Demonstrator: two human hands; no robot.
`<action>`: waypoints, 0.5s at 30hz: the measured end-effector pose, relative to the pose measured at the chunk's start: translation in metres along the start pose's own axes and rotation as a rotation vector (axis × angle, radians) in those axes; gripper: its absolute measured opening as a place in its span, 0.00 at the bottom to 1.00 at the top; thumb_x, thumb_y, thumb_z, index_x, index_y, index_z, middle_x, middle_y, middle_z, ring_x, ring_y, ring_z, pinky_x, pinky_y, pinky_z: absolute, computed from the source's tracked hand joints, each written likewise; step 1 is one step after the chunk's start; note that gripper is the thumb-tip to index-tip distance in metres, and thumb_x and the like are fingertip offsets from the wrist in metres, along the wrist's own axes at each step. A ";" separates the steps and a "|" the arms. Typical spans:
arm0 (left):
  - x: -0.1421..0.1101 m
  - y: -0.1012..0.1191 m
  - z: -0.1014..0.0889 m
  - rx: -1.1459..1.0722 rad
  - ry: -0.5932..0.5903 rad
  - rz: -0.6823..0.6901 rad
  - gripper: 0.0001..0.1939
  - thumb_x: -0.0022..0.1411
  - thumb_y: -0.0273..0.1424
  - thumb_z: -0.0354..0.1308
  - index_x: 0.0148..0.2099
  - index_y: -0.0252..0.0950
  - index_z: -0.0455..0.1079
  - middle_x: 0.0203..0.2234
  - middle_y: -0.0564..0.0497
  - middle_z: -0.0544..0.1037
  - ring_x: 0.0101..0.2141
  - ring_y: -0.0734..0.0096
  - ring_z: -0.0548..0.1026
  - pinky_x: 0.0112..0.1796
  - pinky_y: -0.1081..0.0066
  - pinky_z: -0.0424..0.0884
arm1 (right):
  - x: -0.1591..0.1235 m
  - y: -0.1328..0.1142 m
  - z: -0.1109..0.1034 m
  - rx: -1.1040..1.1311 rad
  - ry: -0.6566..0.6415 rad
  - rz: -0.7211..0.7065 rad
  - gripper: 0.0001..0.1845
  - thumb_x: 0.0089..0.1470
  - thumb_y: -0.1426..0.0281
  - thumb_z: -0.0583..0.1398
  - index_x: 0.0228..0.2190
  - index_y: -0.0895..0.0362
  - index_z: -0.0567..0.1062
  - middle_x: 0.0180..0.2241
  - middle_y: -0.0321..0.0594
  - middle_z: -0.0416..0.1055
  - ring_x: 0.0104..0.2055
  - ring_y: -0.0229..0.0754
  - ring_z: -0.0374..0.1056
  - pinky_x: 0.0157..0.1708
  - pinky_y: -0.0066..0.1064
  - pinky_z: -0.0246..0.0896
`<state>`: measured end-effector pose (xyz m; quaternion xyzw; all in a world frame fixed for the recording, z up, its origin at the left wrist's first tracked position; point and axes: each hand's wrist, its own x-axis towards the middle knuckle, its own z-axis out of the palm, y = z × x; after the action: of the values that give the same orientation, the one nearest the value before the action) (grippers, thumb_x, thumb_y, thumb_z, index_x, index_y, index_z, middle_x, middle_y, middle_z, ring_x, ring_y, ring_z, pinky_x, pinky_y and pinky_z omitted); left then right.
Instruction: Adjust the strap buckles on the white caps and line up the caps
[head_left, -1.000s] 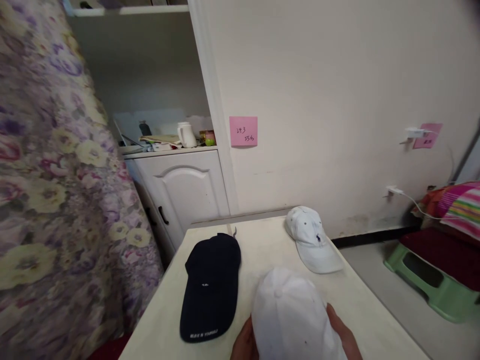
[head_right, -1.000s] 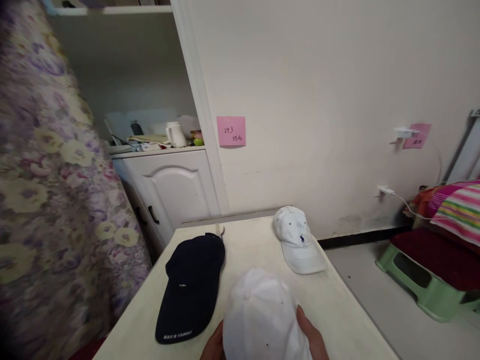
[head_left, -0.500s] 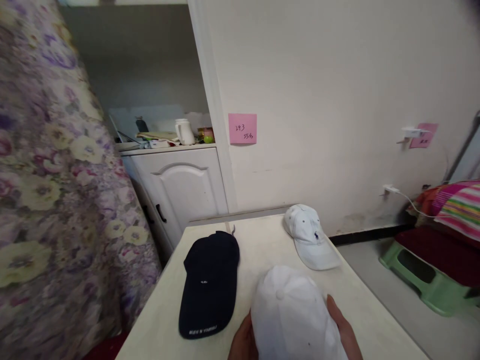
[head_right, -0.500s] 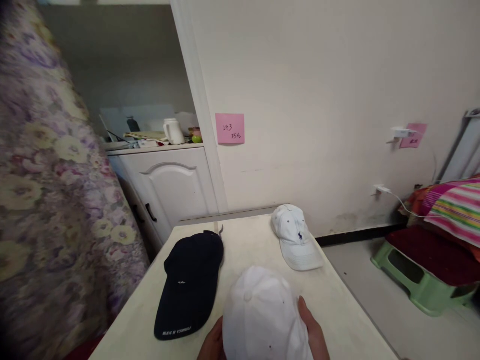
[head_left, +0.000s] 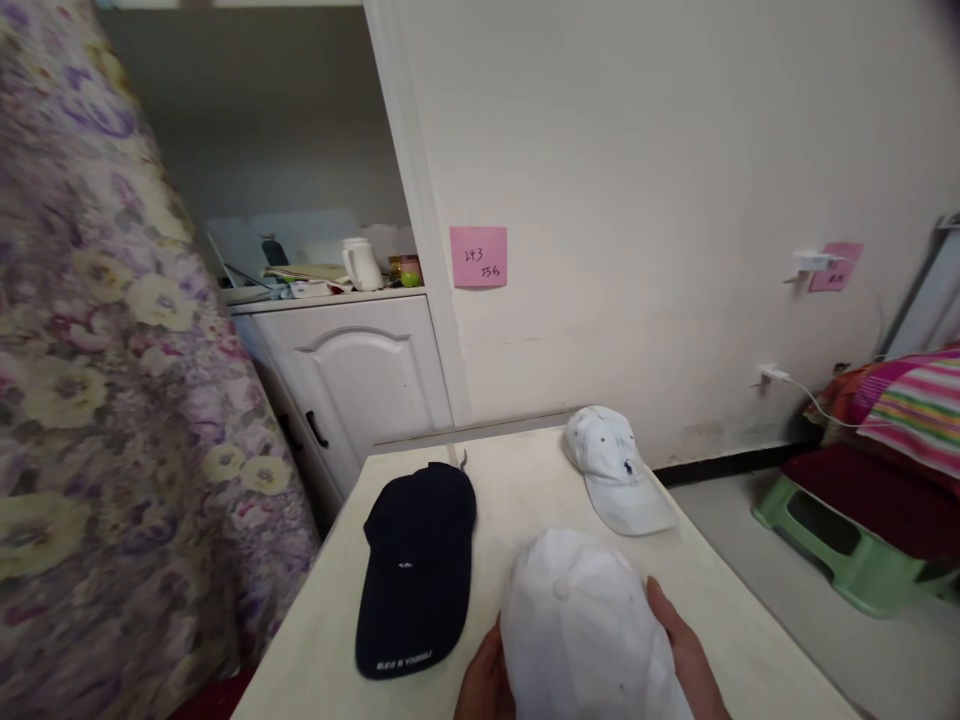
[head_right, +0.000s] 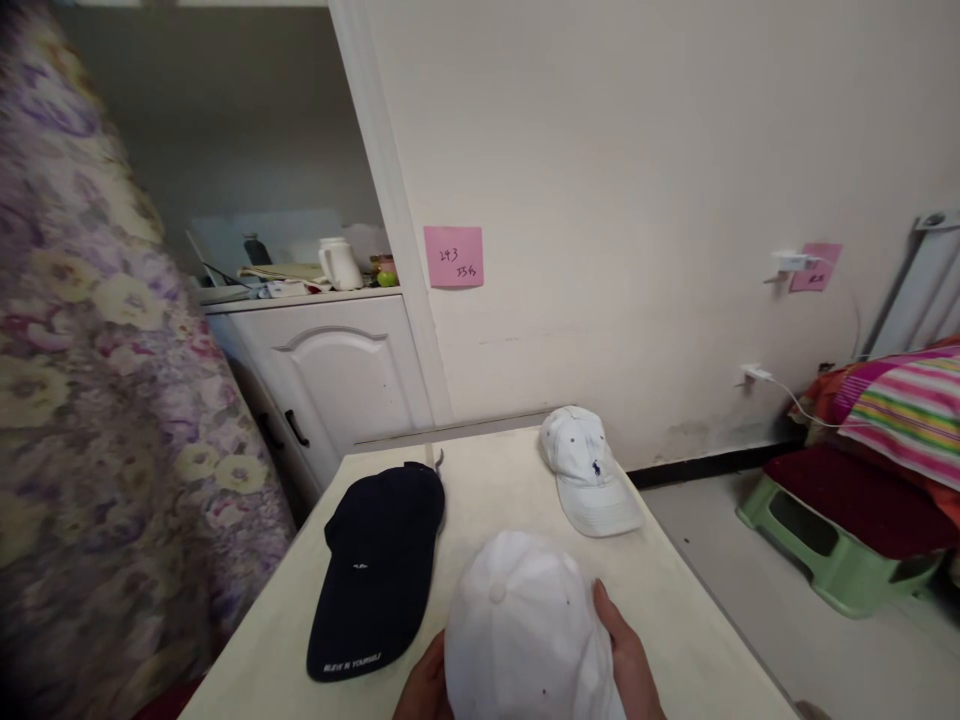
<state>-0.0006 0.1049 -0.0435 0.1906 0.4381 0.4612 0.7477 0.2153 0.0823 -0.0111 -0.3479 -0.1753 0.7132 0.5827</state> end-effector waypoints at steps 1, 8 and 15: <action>0.001 -0.001 -0.001 -0.006 0.021 -0.003 0.16 0.55 0.43 0.60 0.39 0.37 0.80 0.39 0.39 0.86 0.54 0.39 0.75 0.55 0.47 0.69 | 0.001 0.001 -0.001 0.004 -0.001 0.006 0.31 0.48 0.46 0.65 0.45 0.55 0.83 0.40 0.47 0.85 0.51 0.64 0.75 0.52 0.53 0.67; 0.005 -0.004 -0.004 0.000 0.169 0.083 0.15 0.54 0.40 0.60 0.40 0.39 0.80 0.39 0.38 0.85 0.56 0.36 0.73 0.55 0.45 0.69 | 0.012 0.008 -0.015 -0.008 -0.038 0.043 0.30 0.56 0.47 0.60 0.48 0.57 0.81 0.39 0.48 0.85 0.49 0.61 0.77 0.53 0.54 0.66; -0.005 0.001 -0.002 0.053 0.181 0.214 0.11 0.51 0.27 0.62 0.39 0.40 0.79 0.44 0.41 0.85 0.64 0.40 0.63 0.60 0.46 0.62 | 0.019 0.004 -0.023 -0.059 -0.070 -0.010 0.28 0.55 0.51 0.63 0.47 0.60 0.82 0.37 0.49 0.85 0.46 0.60 0.79 0.51 0.51 0.68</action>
<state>-0.0039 0.1007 -0.0413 0.2137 0.4931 0.5419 0.6462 0.2265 0.0955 -0.0352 -0.3387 -0.2185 0.7166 0.5692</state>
